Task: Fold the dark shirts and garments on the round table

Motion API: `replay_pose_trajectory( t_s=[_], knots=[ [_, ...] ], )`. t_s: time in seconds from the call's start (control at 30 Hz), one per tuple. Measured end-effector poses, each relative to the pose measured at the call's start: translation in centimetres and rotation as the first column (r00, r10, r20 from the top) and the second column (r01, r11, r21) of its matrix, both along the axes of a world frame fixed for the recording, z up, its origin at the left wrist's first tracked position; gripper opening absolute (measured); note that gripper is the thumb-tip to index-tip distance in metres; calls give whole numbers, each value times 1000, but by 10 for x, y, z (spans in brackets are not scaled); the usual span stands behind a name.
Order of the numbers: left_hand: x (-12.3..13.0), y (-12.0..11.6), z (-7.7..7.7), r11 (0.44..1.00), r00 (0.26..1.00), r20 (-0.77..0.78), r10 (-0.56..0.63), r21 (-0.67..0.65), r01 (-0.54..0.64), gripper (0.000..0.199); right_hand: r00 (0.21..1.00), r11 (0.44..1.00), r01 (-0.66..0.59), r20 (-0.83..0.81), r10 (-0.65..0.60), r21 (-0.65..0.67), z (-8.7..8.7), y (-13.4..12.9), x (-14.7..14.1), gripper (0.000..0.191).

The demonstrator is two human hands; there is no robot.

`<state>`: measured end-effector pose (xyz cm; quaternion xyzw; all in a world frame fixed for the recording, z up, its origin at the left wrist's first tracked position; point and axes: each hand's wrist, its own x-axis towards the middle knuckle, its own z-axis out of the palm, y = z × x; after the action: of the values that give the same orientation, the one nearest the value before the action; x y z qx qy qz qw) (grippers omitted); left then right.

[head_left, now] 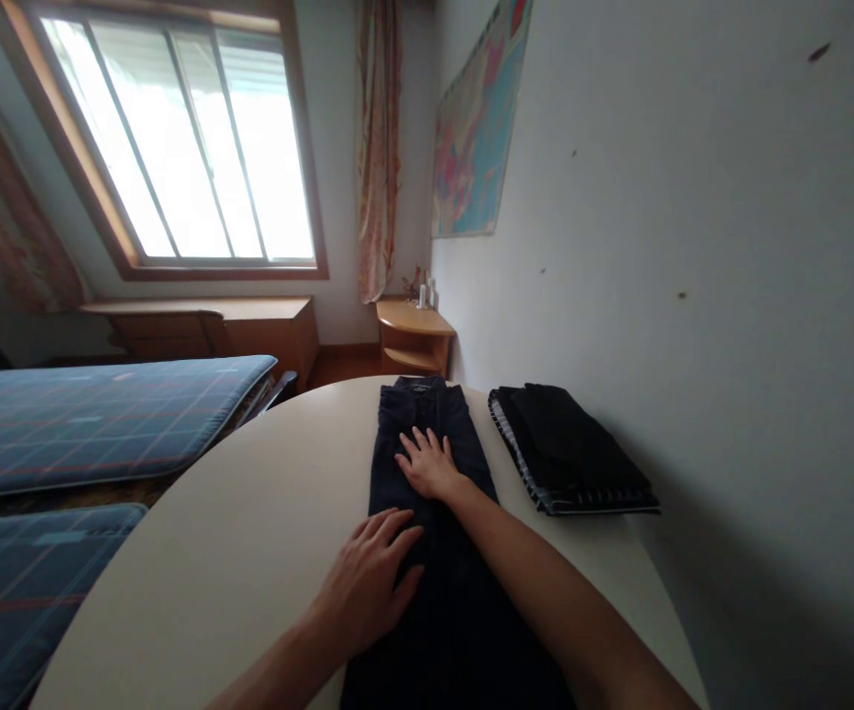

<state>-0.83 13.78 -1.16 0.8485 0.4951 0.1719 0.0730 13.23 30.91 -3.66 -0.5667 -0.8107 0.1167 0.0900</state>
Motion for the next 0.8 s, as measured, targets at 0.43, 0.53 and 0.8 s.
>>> replay_pose_trajectory(
  t_s=[0.43,0.53,0.8],
  knots=[
    [2,-10,-15,982,992,-51,-112,-157,103,67,996,987,37,-83,-24,156,-1,-26,25,66],
    [3,-11,-15,982,988,-67,-139,-135,129,71,999,996,2,-38,2,93,-3,-65,43,71],
    [5,-14,-20,989,986,-103,-128,-85,120,71,994,994,-108,14,107,36,-1,-165,77,67]
  ],
)
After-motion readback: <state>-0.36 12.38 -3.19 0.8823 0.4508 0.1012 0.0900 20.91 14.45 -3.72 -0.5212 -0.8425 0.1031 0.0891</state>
